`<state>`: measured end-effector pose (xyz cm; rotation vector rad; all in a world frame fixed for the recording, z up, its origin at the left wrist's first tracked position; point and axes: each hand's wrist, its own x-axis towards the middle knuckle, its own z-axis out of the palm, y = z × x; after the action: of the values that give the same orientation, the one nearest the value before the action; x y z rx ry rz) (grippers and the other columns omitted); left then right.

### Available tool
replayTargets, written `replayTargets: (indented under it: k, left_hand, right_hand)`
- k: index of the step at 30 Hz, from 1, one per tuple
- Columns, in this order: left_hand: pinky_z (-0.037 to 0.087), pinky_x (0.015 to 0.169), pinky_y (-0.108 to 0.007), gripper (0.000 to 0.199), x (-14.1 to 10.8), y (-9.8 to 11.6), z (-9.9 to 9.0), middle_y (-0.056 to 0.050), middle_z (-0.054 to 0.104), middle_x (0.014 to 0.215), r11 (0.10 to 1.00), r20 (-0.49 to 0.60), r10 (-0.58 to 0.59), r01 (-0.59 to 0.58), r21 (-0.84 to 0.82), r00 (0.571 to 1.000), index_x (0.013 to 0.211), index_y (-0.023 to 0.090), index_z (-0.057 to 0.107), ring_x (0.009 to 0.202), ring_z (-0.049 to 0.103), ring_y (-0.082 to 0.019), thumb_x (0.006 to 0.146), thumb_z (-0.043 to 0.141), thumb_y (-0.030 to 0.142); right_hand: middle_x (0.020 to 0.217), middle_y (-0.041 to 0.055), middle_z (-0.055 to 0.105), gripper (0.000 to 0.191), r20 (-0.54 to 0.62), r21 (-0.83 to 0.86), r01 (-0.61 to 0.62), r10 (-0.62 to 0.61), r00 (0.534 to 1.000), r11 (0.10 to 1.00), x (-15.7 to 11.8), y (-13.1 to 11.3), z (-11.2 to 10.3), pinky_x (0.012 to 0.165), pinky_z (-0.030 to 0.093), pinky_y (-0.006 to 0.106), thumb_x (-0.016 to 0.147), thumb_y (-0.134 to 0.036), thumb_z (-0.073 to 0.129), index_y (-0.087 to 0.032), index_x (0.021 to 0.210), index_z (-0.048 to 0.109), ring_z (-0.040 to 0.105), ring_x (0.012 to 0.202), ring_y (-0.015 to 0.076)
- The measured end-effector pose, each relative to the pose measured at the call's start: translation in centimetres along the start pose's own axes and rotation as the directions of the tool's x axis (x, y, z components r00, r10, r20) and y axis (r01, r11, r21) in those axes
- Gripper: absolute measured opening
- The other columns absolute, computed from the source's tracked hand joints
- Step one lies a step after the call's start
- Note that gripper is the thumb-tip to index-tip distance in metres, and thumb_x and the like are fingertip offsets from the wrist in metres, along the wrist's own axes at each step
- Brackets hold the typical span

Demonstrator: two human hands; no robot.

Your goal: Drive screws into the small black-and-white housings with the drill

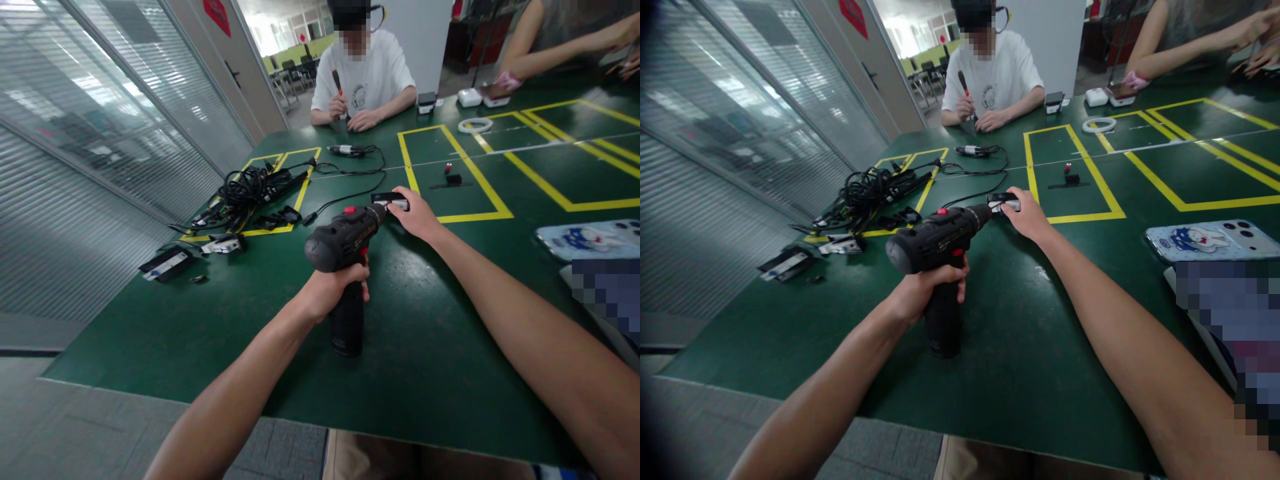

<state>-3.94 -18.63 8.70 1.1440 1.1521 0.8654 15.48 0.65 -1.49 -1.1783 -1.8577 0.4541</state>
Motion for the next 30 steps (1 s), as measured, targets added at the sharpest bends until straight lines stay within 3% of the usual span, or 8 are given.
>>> replayTargets:
  k: [9, 19, 25, 30]
  left_hand:
    - [0.044, 0.056, -0.025, 0.018, -0.04, 0.08, 0.00, 0.002, 0.057, 0.061, 1.000, 0.012, -0.012, 0.012, 0.013, 1.000, 0.086, 0.014, 0.056, 0.050, 0.057, -0.011, 0.072, 0.062, 0.024]
    - [0.045, 0.056, -0.025, 0.023, -0.08, 0.15, 0.04, 0.000, 0.060, 0.070, 1.000, -0.004, -0.018, 0.018, -0.007, 1.000, 0.089, 0.013, 0.057, 0.051, 0.058, -0.010, 0.070, 0.064, 0.025]
    - [0.043, 0.055, -0.024, 0.021, -0.21, 0.21, 0.04, 0.001, 0.057, 0.064, 0.999, -0.009, -0.031, 0.031, -0.020, 0.999, 0.087, 0.013, 0.057, 0.050, 0.056, -0.010, 0.070, 0.063, 0.025]
    - [0.045, 0.054, -0.025, 0.024, -0.48, 0.36, 0.15, 0.000, 0.060, 0.076, 1.000, -0.007, 0.008, -0.008, 0.000, 1.000, 0.090, 0.013, 0.057, 0.051, 0.057, -0.009, 0.070, 0.064, 0.025]
  right_hand:
    - [0.122, 0.0115, 0.062, 0.042, 0.007, 0.002, -0.008, 0.008, 1.000, 1.000, 0.00, 0.11, 0.04, 0.101, 0.047, 0.050, 0.086, -0.039, 0.058, -0.023, 0.124, 0.060, 0.059, 0.114, 0.0316]
    - [0.122, 0.0111, 0.061, 0.043, 0.006, -0.002, -0.010, 0.010, 1.000, 1.000, -0.06, -0.05, -0.08, 0.102, 0.046, 0.049, 0.086, -0.040, 0.057, -0.022, 0.125, 0.060, 0.058, 0.114, 0.0307]
    - [0.122, 0.0119, 0.062, 0.043, -0.005, -0.002, -0.002, 0.002, 1.000, 1.000, -0.02, -0.04, 0.01, 0.103, 0.045, 0.049, 0.086, -0.039, 0.058, -0.022, 0.125, 0.060, 0.058, 0.116, 0.0311]
    - [0.122, 0.0115, 0.062, 0.043, -0.010, -0.003, 0.002, -0.002, 1.000, 1.000, -0.02, -0.05, -0.02, 0.103, 0.044, 0.048, 0.086, -0.039, 0.058, -0.021, 0.124, 0.061, 0.058, 0.116, 0.0305]
